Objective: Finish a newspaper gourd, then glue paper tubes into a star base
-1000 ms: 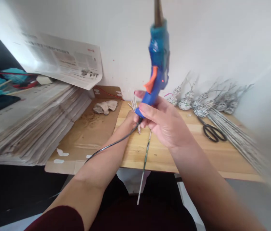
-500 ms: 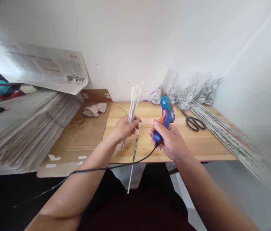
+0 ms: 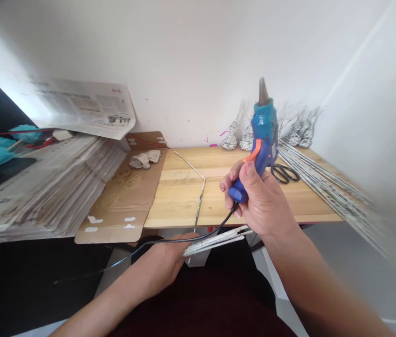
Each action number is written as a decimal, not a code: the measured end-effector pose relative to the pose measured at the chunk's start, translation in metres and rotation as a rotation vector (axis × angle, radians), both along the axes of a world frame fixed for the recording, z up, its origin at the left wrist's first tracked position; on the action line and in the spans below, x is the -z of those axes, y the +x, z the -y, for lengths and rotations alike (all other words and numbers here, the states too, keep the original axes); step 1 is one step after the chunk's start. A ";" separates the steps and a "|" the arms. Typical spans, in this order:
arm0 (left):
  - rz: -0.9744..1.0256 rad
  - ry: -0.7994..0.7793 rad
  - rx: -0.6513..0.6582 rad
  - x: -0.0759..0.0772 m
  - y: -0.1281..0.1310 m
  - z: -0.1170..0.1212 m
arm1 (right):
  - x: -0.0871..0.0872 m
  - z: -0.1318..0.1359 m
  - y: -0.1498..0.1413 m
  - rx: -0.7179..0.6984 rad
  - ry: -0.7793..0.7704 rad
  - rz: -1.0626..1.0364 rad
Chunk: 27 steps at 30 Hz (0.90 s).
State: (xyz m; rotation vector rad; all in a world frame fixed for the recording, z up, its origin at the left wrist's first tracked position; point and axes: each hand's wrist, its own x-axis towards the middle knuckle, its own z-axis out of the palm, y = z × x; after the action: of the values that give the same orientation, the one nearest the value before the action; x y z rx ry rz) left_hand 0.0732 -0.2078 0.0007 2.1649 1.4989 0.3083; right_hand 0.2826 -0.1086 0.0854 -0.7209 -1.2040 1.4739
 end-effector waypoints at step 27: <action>-0.244 0.396 0.192 0.018 -0.010 -0.060 | 0.073 0.073 0.056 -0.068 -0.278 0.218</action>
State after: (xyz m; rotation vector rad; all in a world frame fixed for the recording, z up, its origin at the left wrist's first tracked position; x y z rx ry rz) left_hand 0.0633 -0.1476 -0.0170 2.7237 1.4334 0.3026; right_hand 0.3383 -0.1813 0.0122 -1.0596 -1.2070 1.6720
